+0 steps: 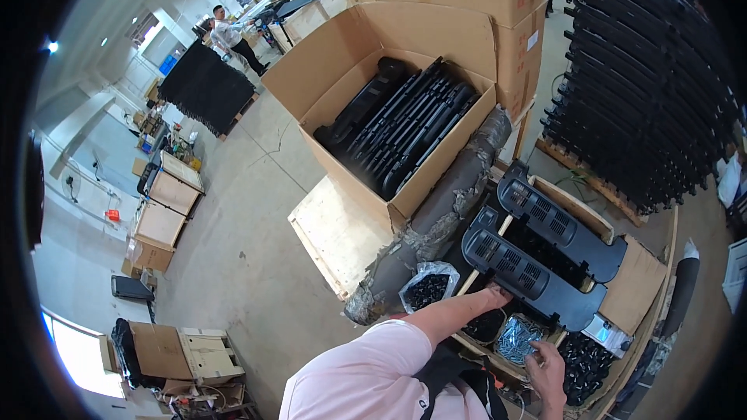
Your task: Assembling plastic components by attaching clips and using an electric screwdriver.
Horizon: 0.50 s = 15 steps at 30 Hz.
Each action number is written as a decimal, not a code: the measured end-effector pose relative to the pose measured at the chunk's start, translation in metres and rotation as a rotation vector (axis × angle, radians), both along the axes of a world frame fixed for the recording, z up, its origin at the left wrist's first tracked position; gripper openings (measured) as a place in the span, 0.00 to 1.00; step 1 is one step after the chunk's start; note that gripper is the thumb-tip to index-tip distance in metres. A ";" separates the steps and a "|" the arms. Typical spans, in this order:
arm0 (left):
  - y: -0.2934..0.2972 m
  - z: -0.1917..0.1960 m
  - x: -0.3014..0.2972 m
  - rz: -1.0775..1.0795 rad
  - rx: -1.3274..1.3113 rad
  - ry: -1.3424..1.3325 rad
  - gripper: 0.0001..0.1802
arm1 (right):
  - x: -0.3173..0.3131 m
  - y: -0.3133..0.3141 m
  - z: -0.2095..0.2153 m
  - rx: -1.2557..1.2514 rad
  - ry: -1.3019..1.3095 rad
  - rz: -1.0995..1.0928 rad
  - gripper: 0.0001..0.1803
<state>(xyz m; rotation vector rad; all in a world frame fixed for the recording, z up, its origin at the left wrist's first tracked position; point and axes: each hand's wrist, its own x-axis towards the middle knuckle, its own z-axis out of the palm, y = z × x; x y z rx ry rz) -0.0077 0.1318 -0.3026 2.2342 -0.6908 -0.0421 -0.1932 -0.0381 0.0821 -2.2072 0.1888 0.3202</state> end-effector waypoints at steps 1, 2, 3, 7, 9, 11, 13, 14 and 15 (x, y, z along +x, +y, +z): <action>0.003 0.004 -0.003 -0.081 0.118 -0.106 0.24 | -0.001 0.002 -0.008 -0.008 -0.014 0.013 0.20; 0.001 0.011 -0.005 -0.165 0.235 -0.211 0.24 | -0.003 0.004 -0.014 0.012 -0.027 0.027 0.20; 0.007 0.021 -0.006 -0.259 0.350 -0.314 0.25 | -0.008 0.005 -0.018 0.002 -0.021 0.017 0.20; 0.030 0.047 0.010 -0.549 0.848 -0.084 0.24 | -0.003 0.028 -0.015 0.039 0.036 0.138 0.19; 0.017 0.091 0.006 -0.549 0.761 -0.019 0.25 | -0.019 0.027 -0.027 0.048 0.116 0.100 0.20; -0.004 0.157 -0.002 -0.551 0.604 0.121 0.31 | -0.038 0.022 -0.028 0.022 0.192 0.006 0.21; 0.013 0.133 -0.001 -0.489 0.571 0.047 0.31 | -0.027 0.034 -0.008 0.005 0.153 0.087 0.21; 0.025 0.112 0.003 -0.436 0.536 -0.026 0.31 | -0.022 0.036 -0.010 0.010 0.143 0.126 0.21; 0.028 0.098 0.010 -0.414 0.540 -0.030 0.31 | -0.021 0.034 -0.014 0.009 0.126 0.147 0.21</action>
